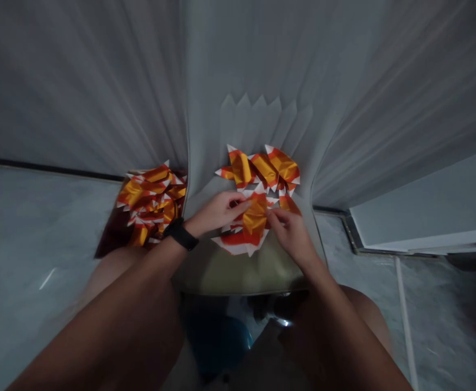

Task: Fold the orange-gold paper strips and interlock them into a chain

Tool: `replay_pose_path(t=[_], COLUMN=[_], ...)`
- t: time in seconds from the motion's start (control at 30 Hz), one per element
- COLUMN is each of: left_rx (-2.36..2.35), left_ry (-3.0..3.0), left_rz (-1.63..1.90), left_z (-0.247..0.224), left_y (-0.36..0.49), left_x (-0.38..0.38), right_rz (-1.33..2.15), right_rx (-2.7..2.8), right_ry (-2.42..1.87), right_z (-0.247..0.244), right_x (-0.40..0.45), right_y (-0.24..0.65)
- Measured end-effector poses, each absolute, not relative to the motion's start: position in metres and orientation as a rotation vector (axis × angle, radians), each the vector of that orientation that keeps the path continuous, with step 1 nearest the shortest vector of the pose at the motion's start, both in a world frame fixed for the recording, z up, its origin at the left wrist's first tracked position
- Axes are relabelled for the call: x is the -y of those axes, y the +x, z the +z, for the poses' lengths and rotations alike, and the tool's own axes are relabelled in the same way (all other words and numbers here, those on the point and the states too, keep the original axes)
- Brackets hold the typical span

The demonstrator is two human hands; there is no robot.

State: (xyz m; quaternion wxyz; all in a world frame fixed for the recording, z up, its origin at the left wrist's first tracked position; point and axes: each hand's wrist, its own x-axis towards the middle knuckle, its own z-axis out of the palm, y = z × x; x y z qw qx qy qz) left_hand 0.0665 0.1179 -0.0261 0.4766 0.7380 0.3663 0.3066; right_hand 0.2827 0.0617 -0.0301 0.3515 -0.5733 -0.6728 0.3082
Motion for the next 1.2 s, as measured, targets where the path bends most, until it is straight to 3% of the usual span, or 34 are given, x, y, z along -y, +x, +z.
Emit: replay_pose_path(t=[0.2, 0.57, 1.0, 1.2], left_rx=[-0.892, -1.153, -0.974, -0.965], left_ry=[1.758, 1.727, 1.552, 1.564], left_rz=[0.753, 0.964, 0.764, 0.704], left_z=[-0.022, -0.023, -0.041, -0.033], left_y=[0.069, 0.075, 0.081, 0.072], left_x=[-0.119, -0.11, -0.091, -0.097], right_rz=[0.991, 0.893, 0.643, 0.762], right_rx=[1.571, 1.663, 1.753, 1.776], right_ry=[-1.437, -1.502, -1.615, -1.547], right_z=[-0.022, -0.029, -0.026, -0.024], right_x=[-0.068, -0.051, -0.053, -0.061], right_y=[0.285, 0.275, 0.277, 0.284])
